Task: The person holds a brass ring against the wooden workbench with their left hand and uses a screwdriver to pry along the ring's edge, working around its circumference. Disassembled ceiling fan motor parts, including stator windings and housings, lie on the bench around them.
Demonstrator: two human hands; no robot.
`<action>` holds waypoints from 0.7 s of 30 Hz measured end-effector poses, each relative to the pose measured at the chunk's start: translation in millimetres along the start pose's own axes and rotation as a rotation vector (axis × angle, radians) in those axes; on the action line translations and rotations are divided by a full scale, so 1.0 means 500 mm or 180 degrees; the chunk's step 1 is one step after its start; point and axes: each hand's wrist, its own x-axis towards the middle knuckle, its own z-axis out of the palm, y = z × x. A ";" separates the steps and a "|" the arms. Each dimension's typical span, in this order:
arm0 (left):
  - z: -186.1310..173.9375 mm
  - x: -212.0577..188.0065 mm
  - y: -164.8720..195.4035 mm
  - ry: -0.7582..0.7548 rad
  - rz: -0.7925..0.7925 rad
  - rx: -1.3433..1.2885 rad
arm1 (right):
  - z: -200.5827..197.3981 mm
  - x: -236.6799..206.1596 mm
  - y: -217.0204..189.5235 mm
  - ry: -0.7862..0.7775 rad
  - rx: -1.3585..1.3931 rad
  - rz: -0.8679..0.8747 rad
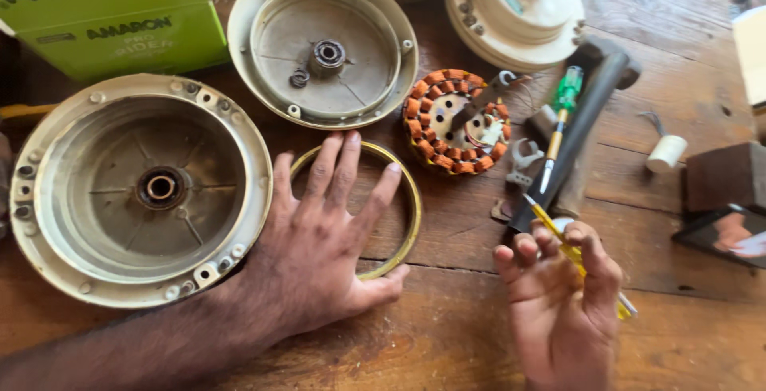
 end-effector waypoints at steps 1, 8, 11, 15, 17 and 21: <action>0.001 0.001 -0.001 -0.0026 0.0008 0.0001 | -0.004 -0.002 0.001 -0.0055 0.0108 0.0007; 0.014 0.006 -0.008 -0.0170 -0.0034 0.0131 | 0.051 -0.053 0.039 -0.0217 -0.0091 -0.0392; 0.017 0.003 -0.013 -0.0038 -0.0037 0.0094 | 0.112 -0.094 0.106 -0.1274 -0.0879 -0.0919; 0.019 -0.006 -0.027 0.0009 0.0084 0.0451 | 0.177 -0.167 0.222 -0.2598 -0.3911 -0.2225; 0.020 -0.011 -0.034 0.0211 0.0187 0.0490 | 0.206 -0.172 0.248 -0.2503 -0.4478 -0.3099; 0.025 -0.017 -0.037 0.0298 0.0134 0.0577 | 0.244 -0.201 0.266 -0.2529 -0.5023 -0.3313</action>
